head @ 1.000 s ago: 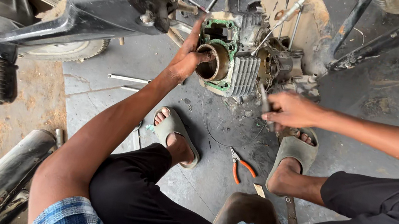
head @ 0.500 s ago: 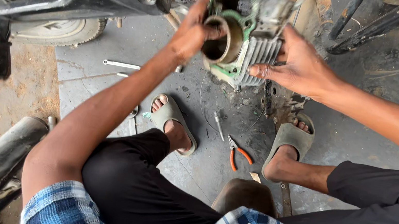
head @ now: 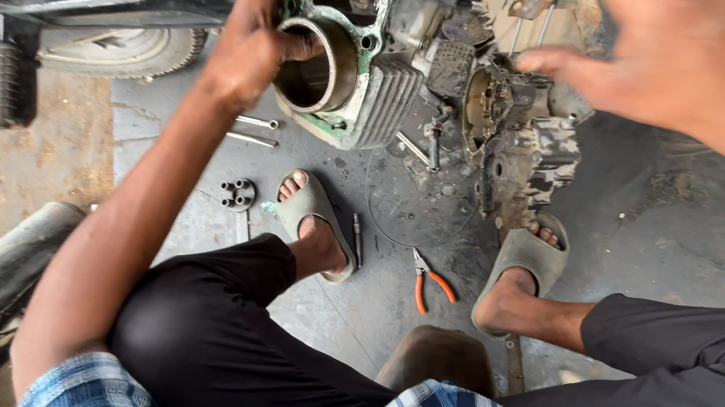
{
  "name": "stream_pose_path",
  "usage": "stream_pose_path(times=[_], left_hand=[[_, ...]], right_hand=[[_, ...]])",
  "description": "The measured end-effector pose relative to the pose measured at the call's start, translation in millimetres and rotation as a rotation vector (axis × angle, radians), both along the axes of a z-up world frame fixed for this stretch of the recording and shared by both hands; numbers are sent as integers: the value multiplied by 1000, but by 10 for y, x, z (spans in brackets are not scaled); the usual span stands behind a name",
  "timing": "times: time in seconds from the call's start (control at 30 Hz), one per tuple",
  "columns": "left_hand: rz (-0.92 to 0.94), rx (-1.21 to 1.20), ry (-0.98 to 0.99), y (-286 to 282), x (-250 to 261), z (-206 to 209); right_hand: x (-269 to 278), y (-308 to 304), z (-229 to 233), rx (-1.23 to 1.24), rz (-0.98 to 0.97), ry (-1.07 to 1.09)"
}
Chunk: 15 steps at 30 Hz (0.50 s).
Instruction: The person assembles a motorcycle engine by hand and using tools, installing the cylinder and cylinder head, and tightening bolts with a wrench.
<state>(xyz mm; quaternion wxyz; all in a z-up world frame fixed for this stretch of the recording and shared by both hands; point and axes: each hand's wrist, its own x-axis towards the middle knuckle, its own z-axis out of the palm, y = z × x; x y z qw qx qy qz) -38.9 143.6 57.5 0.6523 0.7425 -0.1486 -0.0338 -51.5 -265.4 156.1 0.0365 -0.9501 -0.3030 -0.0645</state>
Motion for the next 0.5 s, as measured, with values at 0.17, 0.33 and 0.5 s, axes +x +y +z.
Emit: stream_pose_path(times=[0.17,0.33,0.5], left_hand=[[229,-129,267,-359,154,-436],[278,-359,456,-1127,186,-346],[206,-441,560,-1368,235,-383]], right_hand=[[303,380,-829,779,71,974],[65,547,-989,935,184,762],[144,341,-835,1139,-64,762]])
